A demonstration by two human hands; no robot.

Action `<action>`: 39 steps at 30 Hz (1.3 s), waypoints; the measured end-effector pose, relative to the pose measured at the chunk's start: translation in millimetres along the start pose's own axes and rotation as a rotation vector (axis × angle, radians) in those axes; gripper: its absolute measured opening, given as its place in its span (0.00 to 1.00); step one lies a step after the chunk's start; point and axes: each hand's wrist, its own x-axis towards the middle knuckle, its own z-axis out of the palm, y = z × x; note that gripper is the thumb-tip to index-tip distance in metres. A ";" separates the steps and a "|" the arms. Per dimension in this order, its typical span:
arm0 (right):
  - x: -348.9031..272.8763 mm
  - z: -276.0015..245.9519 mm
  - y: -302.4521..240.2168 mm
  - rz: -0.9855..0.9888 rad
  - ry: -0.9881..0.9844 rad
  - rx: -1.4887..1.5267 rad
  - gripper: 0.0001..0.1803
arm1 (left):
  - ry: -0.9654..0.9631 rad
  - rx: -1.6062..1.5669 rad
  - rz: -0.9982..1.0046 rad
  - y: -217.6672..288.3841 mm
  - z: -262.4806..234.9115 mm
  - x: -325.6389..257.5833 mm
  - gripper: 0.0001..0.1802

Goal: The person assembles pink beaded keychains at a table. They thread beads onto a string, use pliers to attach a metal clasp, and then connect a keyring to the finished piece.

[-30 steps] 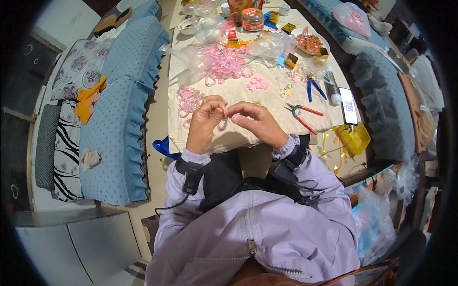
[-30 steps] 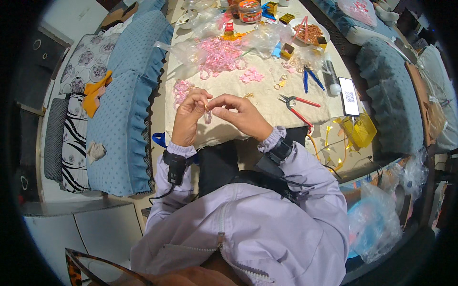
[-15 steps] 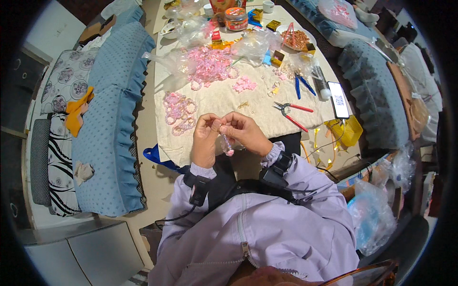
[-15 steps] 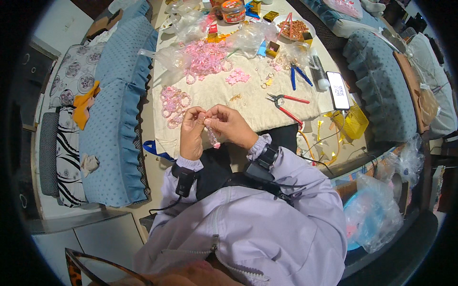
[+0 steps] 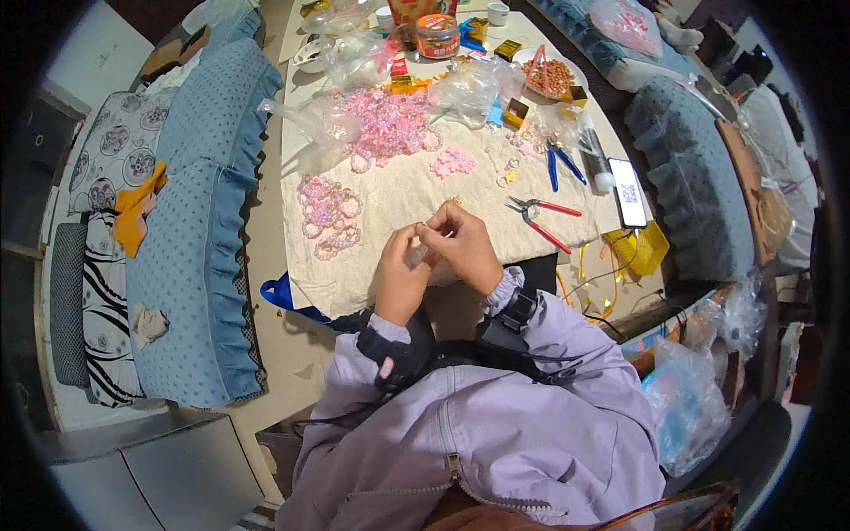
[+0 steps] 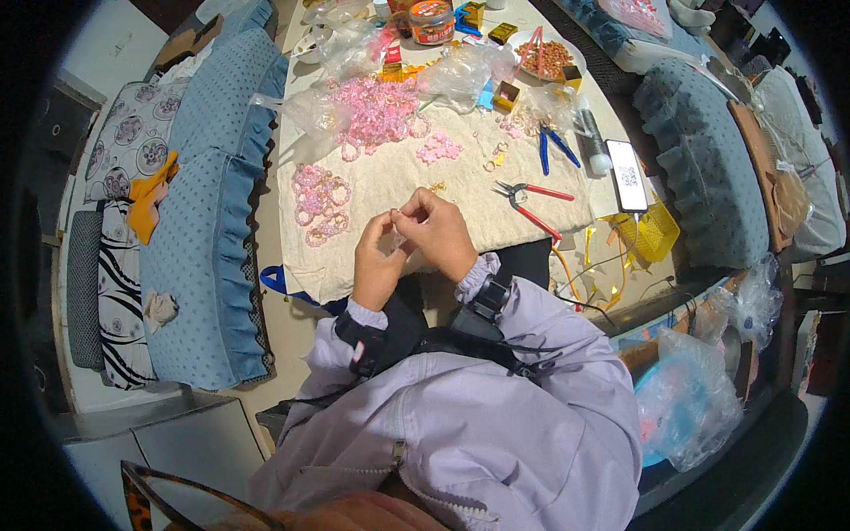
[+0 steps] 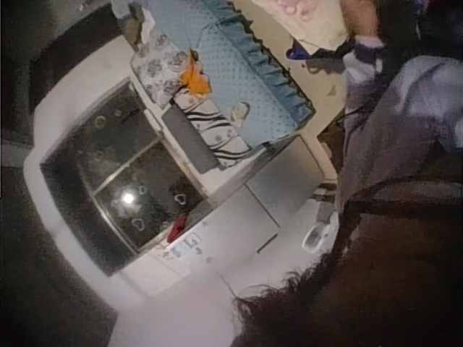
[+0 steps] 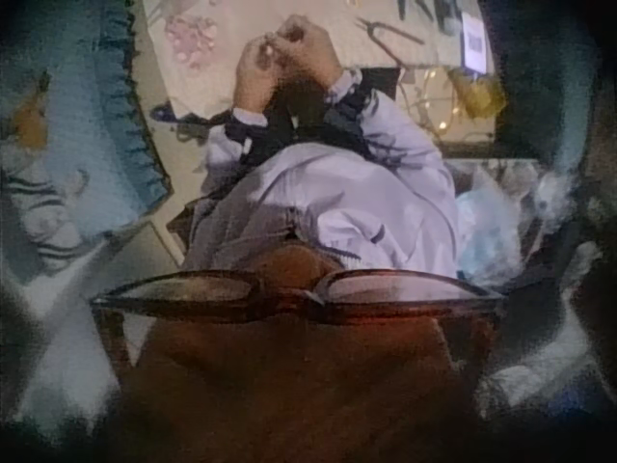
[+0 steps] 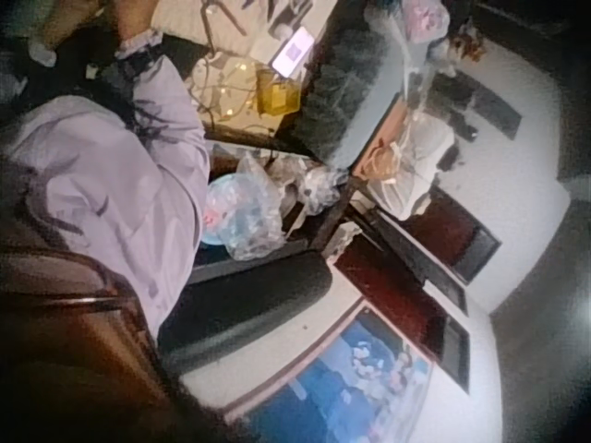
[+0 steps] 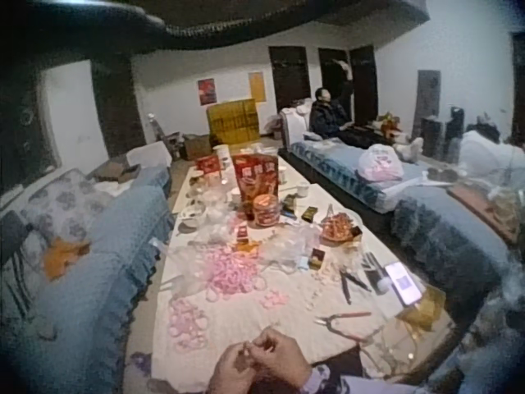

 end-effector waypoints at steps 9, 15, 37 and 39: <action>10.9 -8.0 -4.7 0.040 -0.176 0.173 0.10 | -0.030 -0.552 -0.270 -15.4 -3.4 6.9 0.14; 20.7 -9.1 3.7 0.001 -0.086 -0.093 0.12 | -0.138 -0.617 -0.291 -14.9 0.8 12.3 0.12; 105.4 -70.6 42.3 -0.323 0.198 -0.783 0.11 | -0.051 -0.817 -0.607 -25.8 -32.1 26.2 0.15; 105.9 -67.0 46.5 -0.381 0.211 -0.890 0.11 | -0.056 -0.817 -0.605 -24.8 -30.1 27.7 0.14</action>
